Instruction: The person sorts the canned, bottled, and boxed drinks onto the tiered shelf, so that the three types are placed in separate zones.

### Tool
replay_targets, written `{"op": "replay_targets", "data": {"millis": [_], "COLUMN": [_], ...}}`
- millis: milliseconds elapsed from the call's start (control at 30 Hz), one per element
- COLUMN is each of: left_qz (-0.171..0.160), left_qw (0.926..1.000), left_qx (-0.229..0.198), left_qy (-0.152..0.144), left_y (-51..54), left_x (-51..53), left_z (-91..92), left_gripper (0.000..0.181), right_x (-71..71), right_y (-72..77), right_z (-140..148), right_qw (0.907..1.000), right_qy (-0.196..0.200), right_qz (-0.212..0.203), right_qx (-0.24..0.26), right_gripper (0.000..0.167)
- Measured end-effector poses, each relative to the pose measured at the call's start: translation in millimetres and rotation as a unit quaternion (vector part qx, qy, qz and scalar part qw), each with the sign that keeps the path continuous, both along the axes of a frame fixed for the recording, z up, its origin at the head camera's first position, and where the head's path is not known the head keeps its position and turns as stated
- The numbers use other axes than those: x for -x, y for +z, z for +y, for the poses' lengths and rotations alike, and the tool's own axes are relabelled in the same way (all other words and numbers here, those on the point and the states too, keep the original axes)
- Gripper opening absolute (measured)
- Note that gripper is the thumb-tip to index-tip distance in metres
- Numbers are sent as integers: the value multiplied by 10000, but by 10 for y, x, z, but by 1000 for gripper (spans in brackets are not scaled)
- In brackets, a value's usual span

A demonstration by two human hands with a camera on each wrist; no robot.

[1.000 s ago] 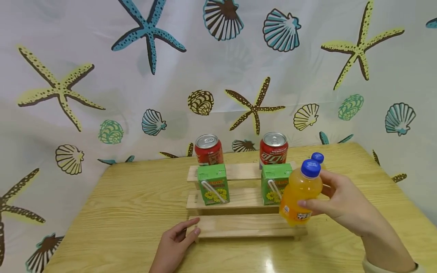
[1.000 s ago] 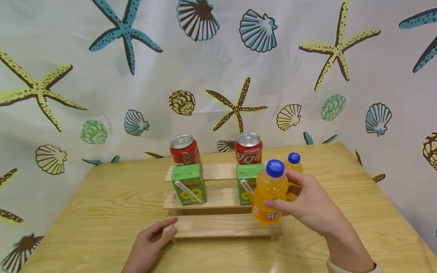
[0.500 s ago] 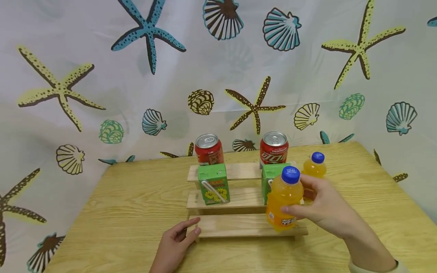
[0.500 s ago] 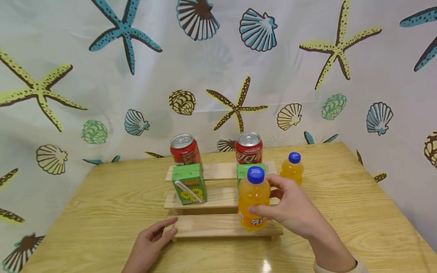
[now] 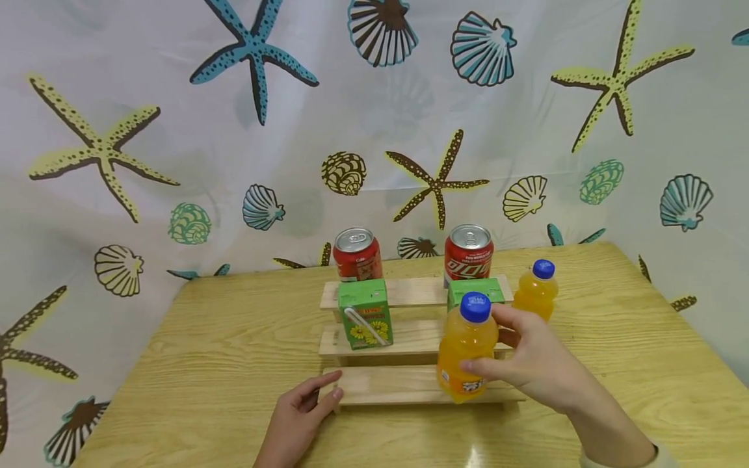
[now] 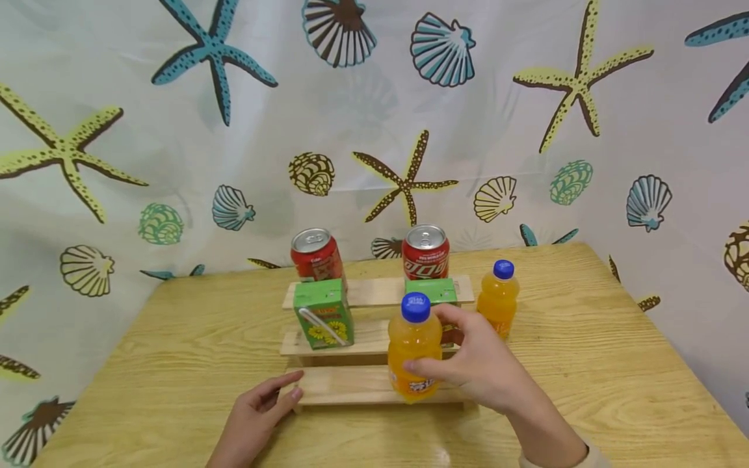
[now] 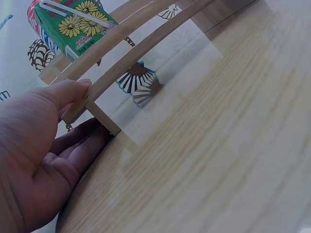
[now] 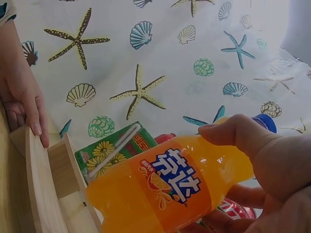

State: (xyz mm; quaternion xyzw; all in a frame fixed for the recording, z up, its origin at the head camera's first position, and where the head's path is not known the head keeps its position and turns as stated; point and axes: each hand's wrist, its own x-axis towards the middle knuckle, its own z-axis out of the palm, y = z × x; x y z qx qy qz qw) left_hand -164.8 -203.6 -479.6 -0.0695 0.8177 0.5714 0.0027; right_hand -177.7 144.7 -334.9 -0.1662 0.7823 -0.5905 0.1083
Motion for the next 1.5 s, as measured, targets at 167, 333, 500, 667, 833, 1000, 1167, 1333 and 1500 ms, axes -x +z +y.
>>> {"op": "replay_targets", "data": {"millis": [167,333,500,667,833,1000,1167,1333,1500], "left_qz": [-48,-72,-72,-55,-92,-113,-38,-69,-69], "left_qw": [10000,10000,10000,10000,9999,9999,10000,10000,9999], "left_qx": [7,21,-43,-64,-87,27,61,-36,-130], "left_qy": [-3,0,1,-7,6,80,56,37,-4], "left_y": [5,0,-11,-17,-9,17,14,0,14], "left_x": [11,14,23,25,24,14,-1,12,0], "left_z": [-1,0,-12,-12,1,1,-9,-17,0], "left_gripper": [36,36,37,38,38,37,37,37,39], "right_x": [0,5,32,44,34,17,6,9,15], "right_y": [-32,-66,-77,-86,-103,-105,-105,-130,-149], "right_z": [-107,-182,-261,-346,-414,-497,-611,-714,-816], "right_qw": [9998,9997,9997,9996,9998,9996,9986,9974,9971], "right_qy": [113,139,246,244,113,125,132,42,-205], "right_qz": [-171,-199,31,168,102,237,474,631,515], "right_qx": [89,37,67,21,-91,-134,-212,-331,-521], "right_gripper": [67,66,63,57,54,57,55,51,50]}}
